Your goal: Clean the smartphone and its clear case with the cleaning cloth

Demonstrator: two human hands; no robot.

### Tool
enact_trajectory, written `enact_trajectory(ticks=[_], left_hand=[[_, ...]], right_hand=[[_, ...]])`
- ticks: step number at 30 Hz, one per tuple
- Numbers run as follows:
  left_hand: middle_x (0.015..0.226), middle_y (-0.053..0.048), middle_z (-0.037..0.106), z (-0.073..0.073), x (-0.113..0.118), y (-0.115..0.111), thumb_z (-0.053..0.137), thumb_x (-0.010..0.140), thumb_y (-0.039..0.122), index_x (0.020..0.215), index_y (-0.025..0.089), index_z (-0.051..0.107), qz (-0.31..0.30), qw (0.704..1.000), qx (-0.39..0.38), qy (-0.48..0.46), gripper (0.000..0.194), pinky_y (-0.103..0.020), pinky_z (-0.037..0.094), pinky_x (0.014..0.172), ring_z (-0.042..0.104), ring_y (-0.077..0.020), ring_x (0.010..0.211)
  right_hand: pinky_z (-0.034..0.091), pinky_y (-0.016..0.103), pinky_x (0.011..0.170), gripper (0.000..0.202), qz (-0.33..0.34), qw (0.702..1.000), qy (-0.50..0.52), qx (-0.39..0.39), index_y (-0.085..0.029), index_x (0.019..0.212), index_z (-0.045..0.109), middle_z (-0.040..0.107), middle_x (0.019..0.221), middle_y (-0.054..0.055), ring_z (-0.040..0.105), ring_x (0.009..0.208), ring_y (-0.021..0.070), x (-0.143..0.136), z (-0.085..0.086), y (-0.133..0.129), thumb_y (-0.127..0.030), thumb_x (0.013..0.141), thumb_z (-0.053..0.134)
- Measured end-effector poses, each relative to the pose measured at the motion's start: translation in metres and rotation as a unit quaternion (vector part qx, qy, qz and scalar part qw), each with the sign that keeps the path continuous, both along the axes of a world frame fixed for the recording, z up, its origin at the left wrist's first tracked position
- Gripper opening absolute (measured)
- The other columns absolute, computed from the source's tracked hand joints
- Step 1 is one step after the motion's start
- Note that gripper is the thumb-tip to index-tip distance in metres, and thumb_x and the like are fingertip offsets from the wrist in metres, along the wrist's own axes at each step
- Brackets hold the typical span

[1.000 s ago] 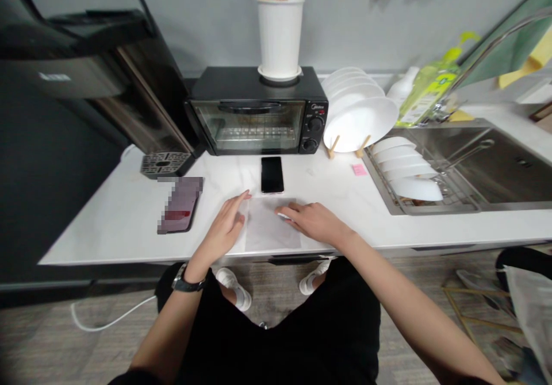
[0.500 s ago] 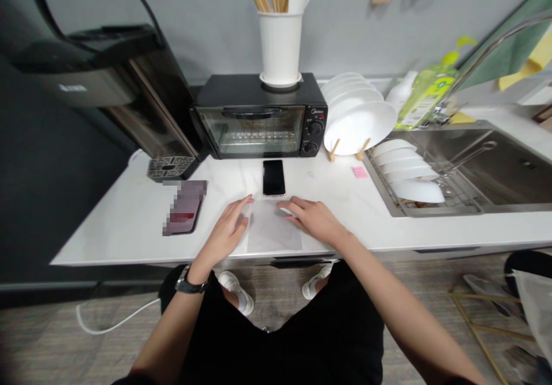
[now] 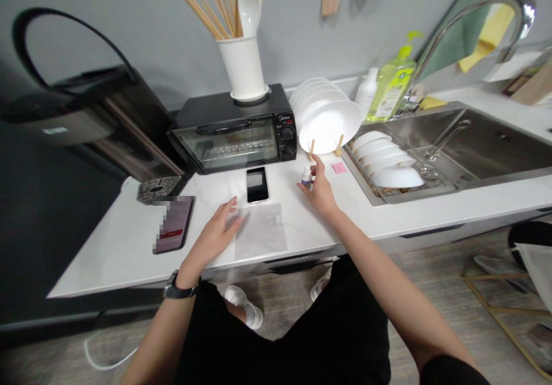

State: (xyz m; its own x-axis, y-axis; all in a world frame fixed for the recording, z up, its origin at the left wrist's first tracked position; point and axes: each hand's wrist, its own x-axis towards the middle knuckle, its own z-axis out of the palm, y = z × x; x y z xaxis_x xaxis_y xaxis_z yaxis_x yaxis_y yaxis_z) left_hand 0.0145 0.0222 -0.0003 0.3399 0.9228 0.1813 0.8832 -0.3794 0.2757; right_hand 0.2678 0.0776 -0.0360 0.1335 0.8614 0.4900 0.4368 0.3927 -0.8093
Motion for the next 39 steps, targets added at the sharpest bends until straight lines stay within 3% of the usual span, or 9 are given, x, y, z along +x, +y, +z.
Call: enact_trajectory(ticks=[5,8,11,14,17,21,29,33,39], left_hand=[[0.094,-0.018,0.046,-0.002,0.023,0.045,0.022,0.071,0.051,0.098,0.005,0.042,0.090,0.992,-0.001,0.091,0.057,-0.037,0.034,0.070,0.045,-0.0263,0.086],[0.089,-0.024,0.046,-0.009,0.039,0.075,0.023,0.066,0.058,0.086,-0.001,0.048,0.100,0.990,-0.009,0.101,0.067,-0.039,0.033,0.065,0.046,-0.0297,0.081],[0.093,-0.024,0.044,-0.013,0.044,0.095,0.028,0.062,0.061,0.089,-0.001,0.046,0.085,0.991,-0.016,0.103,0.070,-0.037,0.032,0.067,0.044,-0.0290,0.083],[0.091,-0.019,0.047,-0.011,0.032,0.104,0.040,0.056,0.058,0.086,0.006,0.049,0.051,0.993,-0.037,0.104,0.061,-0.034,0.033,0.065,0.044,-0.0252,0.081],[0.089,-0.014,0.048,-0.007,0.012,0.106,0.052,0.052,0.050,0.085,0.012,0.050,0.016,0.994,-0.045,0.101,0.051,-0.030,0.035,0.062,0.044,-0.0219,0.080],[0.095,-0.010,0.045,-0.006,0.003,0.102,0.049,0.058,0.042,0.097,0.016,0.042,-0.002,0.996,-0.010,0.084,0.047,-0.030,0.035,0.066,0.040,-0.0216,0.088],[0.105,-0.005,0.039,0.006,0.021,0.087,0.044,0.066,0.028,0.113,0.022,0.020,-0.074,0.993,0.079,0.046,0.053,-0.032,0.027,0.082,0.037,-0.0197,0.096],[0.102,-0.005,0.039,0.014,0.021,0.084,0.046,0.066,0.026,0.113,0.021,0.020,-0.108,0.988,0.103,0.045,0.054,-0.031,0.027,0.082,0.038,-0.0189,0.093],[0.102,-0.004,0.040,0.021,0.019,0.083,0.046,0.067,0.027,0.112,0.020,0.024,-0.153,0.978,0.122,0.066,0.050,-0.031,0.027,0.082,0.037,-0.0184,0.094]], right_hand=[[0.029,0.035,0.079,0.070,-0.059,0.998,-0.022,0.029,-0.017,0.115,0.014,0.033,0.101,0.009,0.036,0.087,0.0176,0.000,0.011,-0.020,-0.024,0.058,0.055],[0.025,0.040,0.081,0.048,-0.108,0.992,-0.029,0.051,-0.020,0.109,0.023,0.032,0.102,0.010,0.034,0.090,0.0201,-0.012,0.017,-0.046,-0.026,0.066,0.046],[0.026,0.042,0.079,0.029,0.010,0.997,-0.078,0.018,-0.024,0.097,0.037,0.040,0.093,0.007,0.037,0.087,0.0216,-0.037,0.023,-0.057,-0.025,0.069,0.042],[0.028,0.039,0.077,0.021,0.126,0.986,-0.111,-0.012,-0.023,0.092,0.044,0.045,0.085,0.006,0.040,0.083,0.0199,-0.062,0.031,-0.040,-0.024,0.071,0.039],[0.030,0.034,0.076,0.019,0.141,0.985,-0.095,-0.008,-0.020,0.090,0.045,0.046,0.083,0.004,0.042,0.078,0.0152,-0.079,0.034,-0.006,-0.023,0.074,0.035],[0.030,0.031,0.077,0.020,0.137,0.989,-0.053,-0.008,-0.019,0.090,0.044,0.046,0.086,0.003,0.041,0.080,0.0129,-0.088,0.022,0.030,-0.024,0.075,0.032],[0.027,0.032,0.083,0.031,0.111,0.991,0.063,-0.035,-0.021,0.102,0.037,0.039,0.107,0.003,0.035,0.097,0.0154,-0.078,0.002,0.043,-0.032,0.073,0.035],[0.035,0.027,0.072,0.029,0.124,0.980,0.132,-0.083,-0.019,0.088,0.047,0.051,0.083,0.000,0.045,0.080,0.0135,-0.076,-0.005,0.048,-0.038,0.073,0.032],[0.036,0.020,0.046,0.033,0.158,0.945,0.238,-0.157,-0.018,0.072,0.050,0.051,0.060,-0.003,0.045,0.051,0.0086,-0.077,-0.012,0.051,-0.047,0.069,0.034]])
